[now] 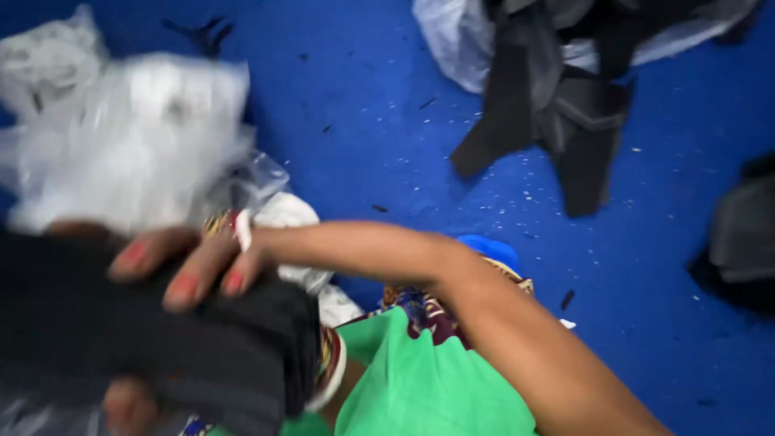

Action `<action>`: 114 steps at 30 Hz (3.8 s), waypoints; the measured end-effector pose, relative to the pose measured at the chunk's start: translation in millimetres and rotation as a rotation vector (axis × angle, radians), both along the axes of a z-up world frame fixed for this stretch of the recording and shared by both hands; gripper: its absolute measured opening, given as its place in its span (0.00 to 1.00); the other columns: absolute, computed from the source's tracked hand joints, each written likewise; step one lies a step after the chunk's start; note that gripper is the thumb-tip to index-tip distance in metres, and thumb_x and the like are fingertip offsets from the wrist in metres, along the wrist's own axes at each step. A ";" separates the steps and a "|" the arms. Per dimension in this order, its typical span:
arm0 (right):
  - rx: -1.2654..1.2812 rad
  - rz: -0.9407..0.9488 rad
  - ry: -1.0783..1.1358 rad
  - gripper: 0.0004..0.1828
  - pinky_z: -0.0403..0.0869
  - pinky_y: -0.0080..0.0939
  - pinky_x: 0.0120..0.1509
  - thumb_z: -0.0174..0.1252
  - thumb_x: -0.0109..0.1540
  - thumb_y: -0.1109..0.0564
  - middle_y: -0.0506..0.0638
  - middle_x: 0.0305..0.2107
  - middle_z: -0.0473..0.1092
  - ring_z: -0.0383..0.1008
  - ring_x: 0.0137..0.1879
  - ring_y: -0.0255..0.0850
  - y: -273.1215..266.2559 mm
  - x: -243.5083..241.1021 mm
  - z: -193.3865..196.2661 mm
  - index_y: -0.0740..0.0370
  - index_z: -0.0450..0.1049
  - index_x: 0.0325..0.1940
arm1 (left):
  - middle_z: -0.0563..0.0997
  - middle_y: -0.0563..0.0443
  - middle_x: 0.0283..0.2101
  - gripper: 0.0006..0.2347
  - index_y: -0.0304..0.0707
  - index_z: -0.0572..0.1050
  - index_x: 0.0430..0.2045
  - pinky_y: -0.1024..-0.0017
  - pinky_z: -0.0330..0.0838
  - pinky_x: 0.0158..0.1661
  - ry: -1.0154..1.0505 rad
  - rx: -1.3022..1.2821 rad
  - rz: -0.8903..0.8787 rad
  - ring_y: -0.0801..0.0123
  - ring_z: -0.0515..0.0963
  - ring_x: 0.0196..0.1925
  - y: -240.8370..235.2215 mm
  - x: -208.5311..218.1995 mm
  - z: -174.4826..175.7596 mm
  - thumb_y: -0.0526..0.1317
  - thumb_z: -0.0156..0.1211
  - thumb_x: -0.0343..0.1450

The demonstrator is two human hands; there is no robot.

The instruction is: The person sorts and stacks black foam shoe components taken from a bag.

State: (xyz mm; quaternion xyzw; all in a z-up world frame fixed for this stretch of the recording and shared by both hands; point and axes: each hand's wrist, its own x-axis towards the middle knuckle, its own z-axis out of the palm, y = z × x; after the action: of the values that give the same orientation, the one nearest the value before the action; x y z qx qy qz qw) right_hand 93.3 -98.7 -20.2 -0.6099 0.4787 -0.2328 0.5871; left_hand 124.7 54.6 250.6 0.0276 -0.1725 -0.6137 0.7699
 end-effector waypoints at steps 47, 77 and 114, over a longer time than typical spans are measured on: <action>-0.436 -0.315 0.135 0.36 0.76 0.56 0.59 0.62 0.66 0.57 0.67 0.55 0.74 0.78 0.57 0.65 67.8 -136.1 -40.6 0.49 0.56 0.75 | 0.64 0.25 0.69 0.44 0.24 0.52 0.69 0.58 0.58 0.71 -1.688 0.871 0.604 0.41 0.64 0.73 -66.1 21.7 -293.6 0.51 0.76 0.66; -0.006 -0.643 0.416 0.23 0.80 0.49 0.35 0.72 0.58 0.60 0.50 0.28 0.76 0.81 0.31 0.48 83.9 -377.9 30.9 0.60 0.72 0.54 | 0.84 0.49 0.39 0.12 0.33 0.76 0.50 0.77 0.77 0.41 -1.236 0.407 -0.317 0.76 0.83 0.39 -35.9 -182.4 -251.1 0.35 0.62 0.73; -0.762 -0.410 0.918 0.21 0.67 0.59 0.55 0.73 0.52 0.53 0.58 0.44 0.71 0.66 0.54 0.57 54.5 -378.0 54.0 0.60 0.79 0.46 | 0.81 0.34 0.44 0.35 0.27 0.71 0.52 0.54 0.81 0.45 -0.536 0.793 -0.555 0.53 0.84 0.40 -55.0 -140.1 -253.5 0.68 0.42 0.72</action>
State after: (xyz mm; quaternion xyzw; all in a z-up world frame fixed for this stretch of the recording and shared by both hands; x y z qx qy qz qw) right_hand -284.7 -44.1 33.8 -0.7098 0.6726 -0.2092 0.0069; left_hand -15.3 -0.4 -3.0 0.4241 -0.1191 -0.7830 0.4392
